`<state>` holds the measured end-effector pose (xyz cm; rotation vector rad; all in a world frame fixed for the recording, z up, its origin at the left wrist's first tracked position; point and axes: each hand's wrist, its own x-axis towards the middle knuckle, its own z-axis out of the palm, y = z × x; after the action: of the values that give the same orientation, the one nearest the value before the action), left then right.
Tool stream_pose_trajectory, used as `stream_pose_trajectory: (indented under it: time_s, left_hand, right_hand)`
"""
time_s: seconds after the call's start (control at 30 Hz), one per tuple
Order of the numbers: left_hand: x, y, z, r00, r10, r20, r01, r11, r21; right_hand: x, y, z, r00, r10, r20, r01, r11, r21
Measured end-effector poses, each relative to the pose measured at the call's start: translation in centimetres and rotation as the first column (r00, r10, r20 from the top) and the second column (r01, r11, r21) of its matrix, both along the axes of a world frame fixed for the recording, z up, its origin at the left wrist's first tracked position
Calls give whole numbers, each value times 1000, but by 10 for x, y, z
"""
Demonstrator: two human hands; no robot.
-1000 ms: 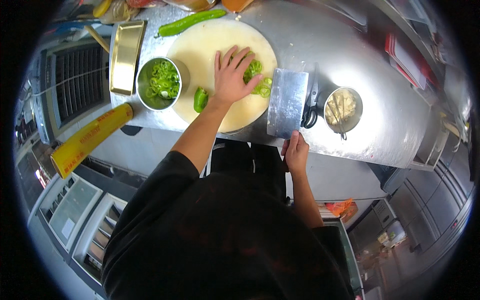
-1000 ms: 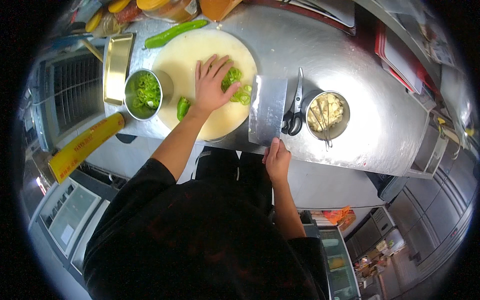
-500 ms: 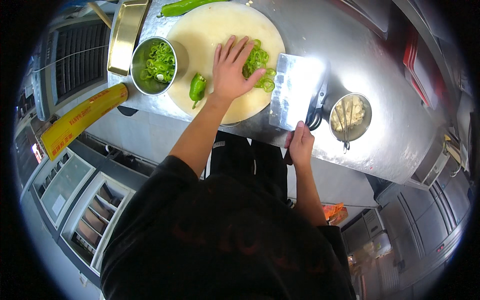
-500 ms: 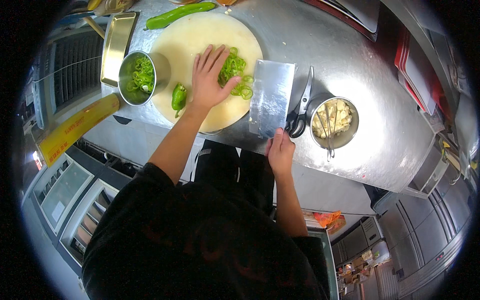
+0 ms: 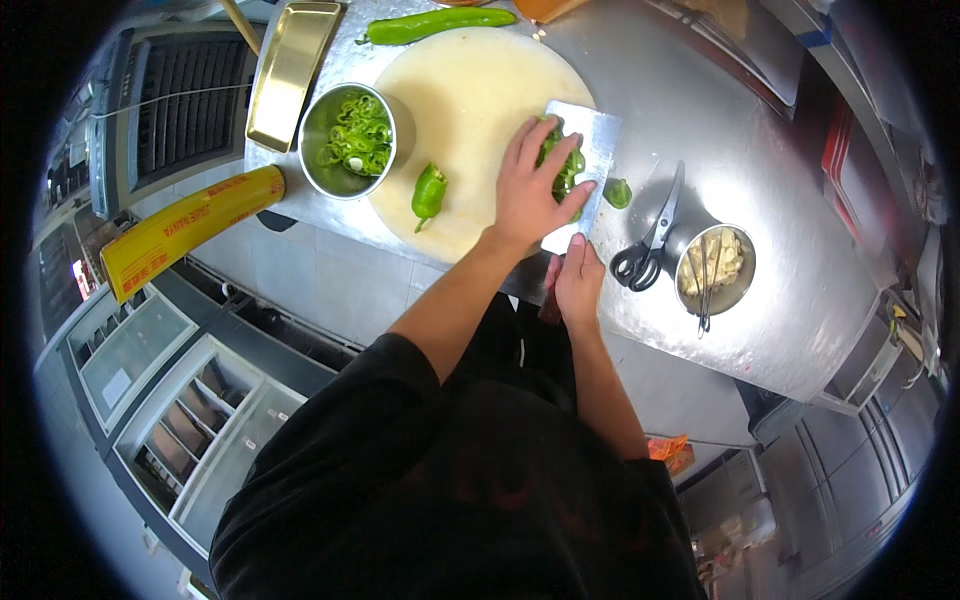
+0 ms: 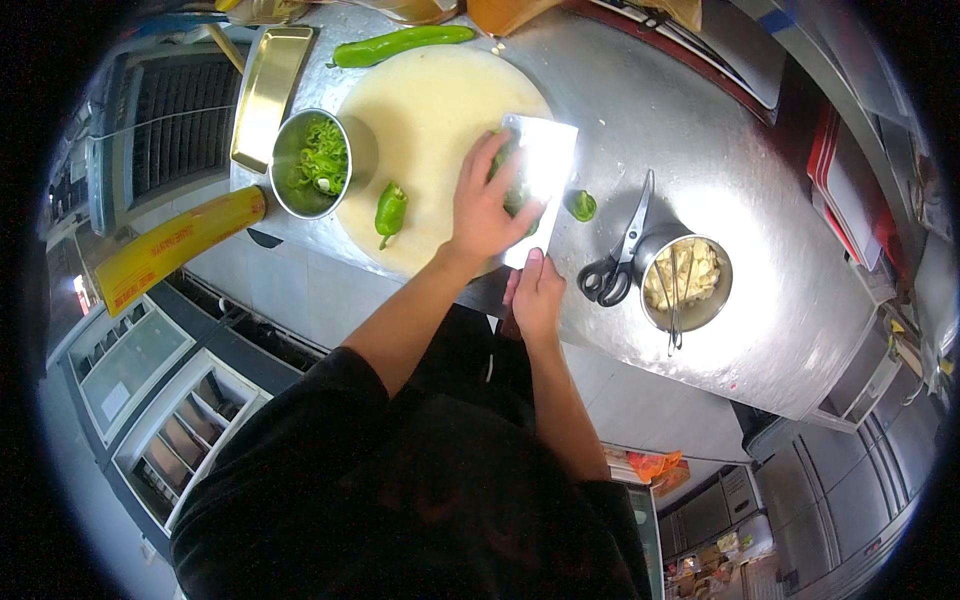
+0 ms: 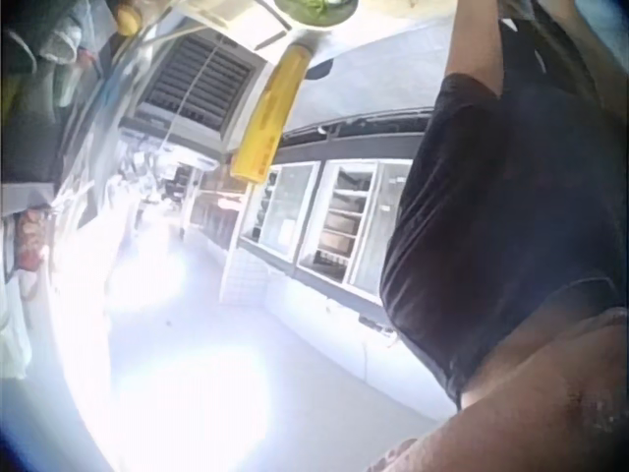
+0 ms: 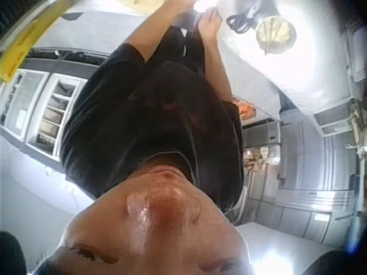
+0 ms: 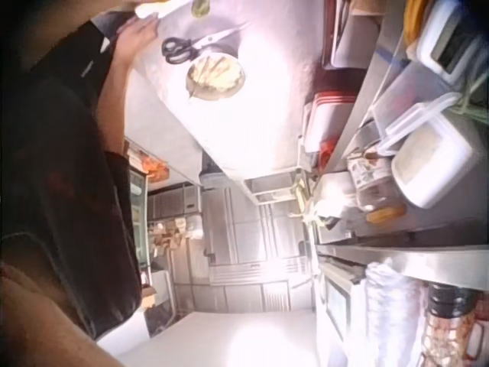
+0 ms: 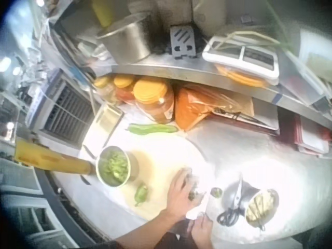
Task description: The person slices green peppers into thin rings on a cutting board using a cleaver. The sliced peppers are collected into a metal bowl. The person then rinses the cutting board and knife under running water.
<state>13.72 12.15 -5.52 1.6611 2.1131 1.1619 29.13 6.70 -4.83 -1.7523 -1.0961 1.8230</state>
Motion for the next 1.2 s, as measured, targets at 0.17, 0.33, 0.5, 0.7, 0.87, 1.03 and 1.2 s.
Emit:
stream_pose_trajectory:
  time_s: [0.17,0.33,0.5,0.7,0.87,1.03,1.2]
  left_hand:
    - [3,-7,18,990,0,140,-2,1000,15]
    - [-37,-16,70,976,-50,211,38,997,61]
    - [-117,-49,122,997,-40,60,38,999,37]
    - [-182,-79,117,972,185,142,-192,981,37]
    - [-220,-88,83,861,381,336,-386,921,-56]
    - [-228,-94,82,899,375,228,-346,925,-158]
    - [-215,-106,116,977,209,48,-207,978,-42]
  right_hand:
    - [-3,-4,30,1000,27,11,-28,999,36]
    - [-37,-1,91,998,56,4,-56,998,14]
    - [-108,0,144,972,206,-114,-206,978,12]
    - [-172,-8,164,937,344,-64,-342,939,44]
    - [-180,-14,175,948,317,16,-317,947,51]
    - [-158,-9,179,970,231,76,-238,966,101]
    - [-118,-6,169,944,150,293,-241,921,307]
